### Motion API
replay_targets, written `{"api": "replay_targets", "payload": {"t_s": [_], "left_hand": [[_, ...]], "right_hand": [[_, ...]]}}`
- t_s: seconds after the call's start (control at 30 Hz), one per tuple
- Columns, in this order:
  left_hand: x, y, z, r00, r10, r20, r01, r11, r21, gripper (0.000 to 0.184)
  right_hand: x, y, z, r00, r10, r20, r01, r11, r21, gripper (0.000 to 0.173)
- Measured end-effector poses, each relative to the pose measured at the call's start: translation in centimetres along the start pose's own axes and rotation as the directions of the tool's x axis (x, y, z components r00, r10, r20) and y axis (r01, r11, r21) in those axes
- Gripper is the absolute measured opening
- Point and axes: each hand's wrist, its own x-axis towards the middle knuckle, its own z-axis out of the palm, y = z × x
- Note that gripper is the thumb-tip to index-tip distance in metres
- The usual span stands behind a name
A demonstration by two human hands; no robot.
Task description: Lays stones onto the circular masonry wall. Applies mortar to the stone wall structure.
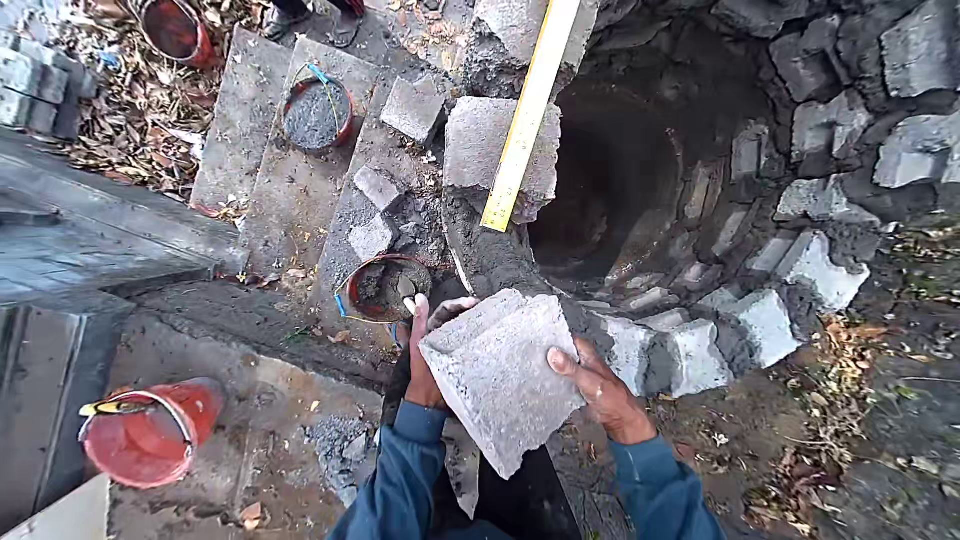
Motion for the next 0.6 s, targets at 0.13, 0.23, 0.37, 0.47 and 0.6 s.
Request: {"api": "replay_targets", "payload": {"t_s": [0.13,0.23,0.37,0.47,0.6], "left_hand": [[-0.7,-0.6,0.8,0.953,0.304,0.006,-0.302,0.947,0.105,0.075],[-0.1,-1.6,1.4,0.909,0.409,-0.075,-0.368,0.875,0.314,0.056],[2.9,-3.1,2.4,0.858,0.471,-0.203,-0.347,0.824,0.448,0.053],[5.0,-3.6,2.3,0.840,0.489,-0.233,-0.368,0.830,0.418,0.047],[6.2,-3.6,2.6,0.812,0.502,-0.299,-0.359,0.832,0.423,0.043]], "right_hand": [[1.3,-1.5,-1.7,0.996,-0.070,0.045,0.075,0.992,-0.104,0.079],[2.7,-2.5,-2.2,0.994,-0.098,0.039,0.104,0.976,-0.191,0.071],[4.7,-2.8,-2.8,0.997,-0.057,-0.044,0.044,0.968,-0.249,0.064],[6.3,-3.0,-3.2,0.997,-0.035,-0.065,0.014,0.956,-0.293,0.067],[8.0,-3.1,-3.4,0.999,-0.042,-0.023,0.033,0.950,-0.310,0.070]]}}
